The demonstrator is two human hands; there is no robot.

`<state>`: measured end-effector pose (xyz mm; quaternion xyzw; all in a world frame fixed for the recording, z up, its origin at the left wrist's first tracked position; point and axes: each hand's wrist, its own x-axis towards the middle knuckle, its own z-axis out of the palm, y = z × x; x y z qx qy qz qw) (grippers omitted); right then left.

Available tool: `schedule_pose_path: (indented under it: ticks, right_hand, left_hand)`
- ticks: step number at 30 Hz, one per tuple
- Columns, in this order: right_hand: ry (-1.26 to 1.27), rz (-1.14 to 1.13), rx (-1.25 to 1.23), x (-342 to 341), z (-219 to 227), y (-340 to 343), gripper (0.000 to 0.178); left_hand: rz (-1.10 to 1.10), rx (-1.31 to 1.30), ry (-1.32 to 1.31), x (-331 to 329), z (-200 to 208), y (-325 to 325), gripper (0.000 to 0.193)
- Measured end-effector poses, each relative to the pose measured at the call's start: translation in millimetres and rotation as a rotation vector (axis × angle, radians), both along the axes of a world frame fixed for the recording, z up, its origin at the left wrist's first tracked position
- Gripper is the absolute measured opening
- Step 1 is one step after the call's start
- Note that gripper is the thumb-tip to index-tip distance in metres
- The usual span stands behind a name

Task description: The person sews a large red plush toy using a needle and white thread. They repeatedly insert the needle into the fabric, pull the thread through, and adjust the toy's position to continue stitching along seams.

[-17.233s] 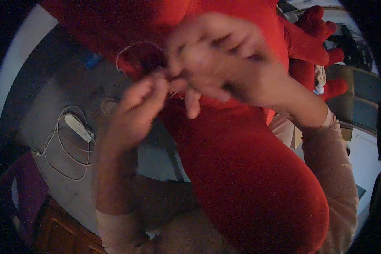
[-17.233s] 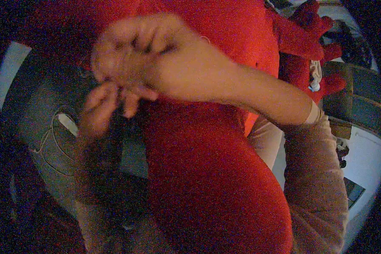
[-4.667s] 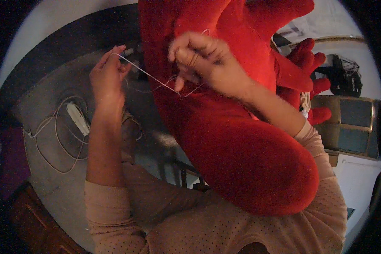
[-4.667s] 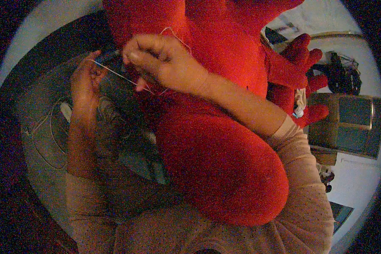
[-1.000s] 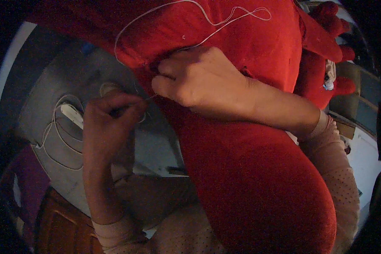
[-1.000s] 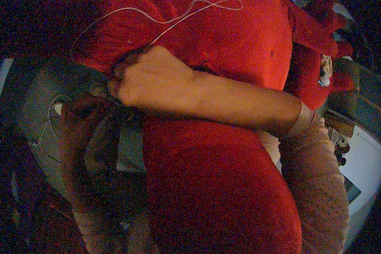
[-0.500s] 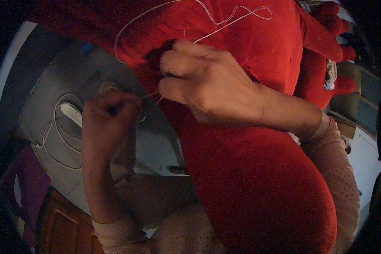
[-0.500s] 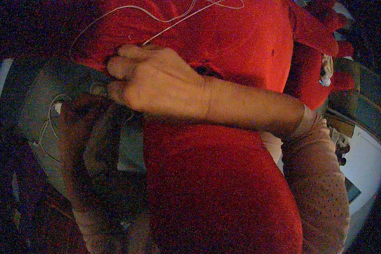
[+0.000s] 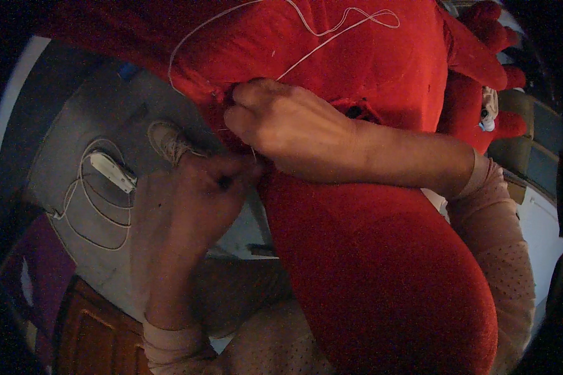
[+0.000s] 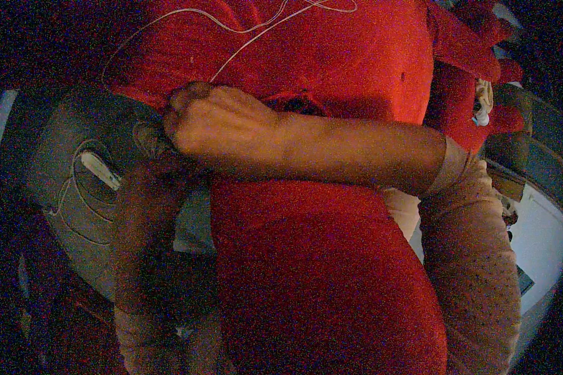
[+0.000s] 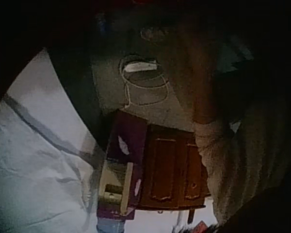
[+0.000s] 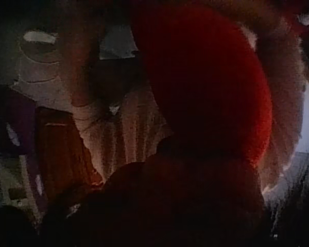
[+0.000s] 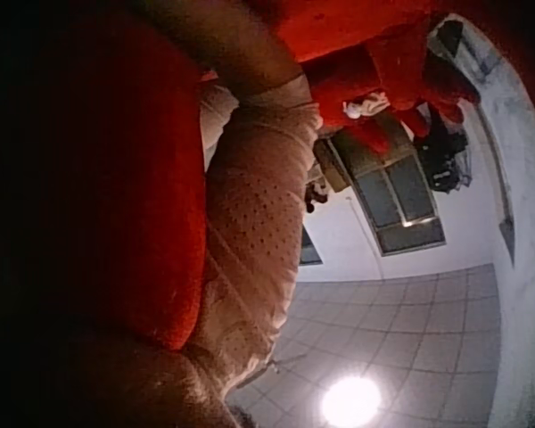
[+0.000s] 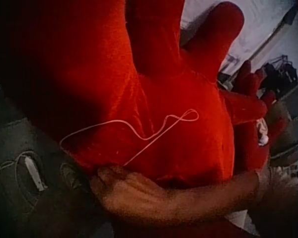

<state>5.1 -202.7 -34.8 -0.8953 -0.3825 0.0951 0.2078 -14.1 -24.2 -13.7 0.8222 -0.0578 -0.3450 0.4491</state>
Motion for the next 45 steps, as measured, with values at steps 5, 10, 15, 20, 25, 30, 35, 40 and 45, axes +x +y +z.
schedule_pose_path:
  ticks: [5, 10, 15, 20, 25, 30, 35, 40, 45]
  right_hand:
    - [0.086, -0.035, -0.042, -1, -3, 6, 0.022]
    - [0.126, -0.131, -0.014, -1, -1, 11, 0.02]
    - [0.058, -0.085, 0.208, 1, -12, 12, 0.013]
    - [0.082, -0.12, 0.542, 5, -9, 14, 0.005]
    - [0.363, -0.368, 0.73, 1, 29, -5, 0.008]
    - [0.383, -0.826, 0.786, -9, 104, -69, 0.013]
    - [-0.207, -0.899, 0.387, -4, 199, -274, 0.025]
    - [-0.553, -1.463, -0.27, -60, 291, -475, 0.022]
    - [-0.443, -1.689, -0.647, -75, 275, -507, 0.021]
  left_hand:
    - [0.141, -0.247, -0.149, -35, -56, -1, 0.012]
    - [-0.056, -0.007, -0.525, -32, -56, 4, 0.008]
    - [-0.175, 0.254, -0.747, -25, -53, 7, 0.009]
    - [-0.121, 0.191, -0.579, -22, -53, 8, 0.013]
    - [-0.103, 0.162, -0.508, -18, -60, 15, 0.02]
    - [-0.239, 0.3, -0.413, 1, -55, 24, 0.017]
    - [-0.225, 0.39, -0.331, 12, -50, 27, 0.013]
    - [-0.258, 0.355, -0.315, 28, -57, 26, 0.014]
    - [-0.135, 0.284, -0.256, 28, -89, 44, 0.014]
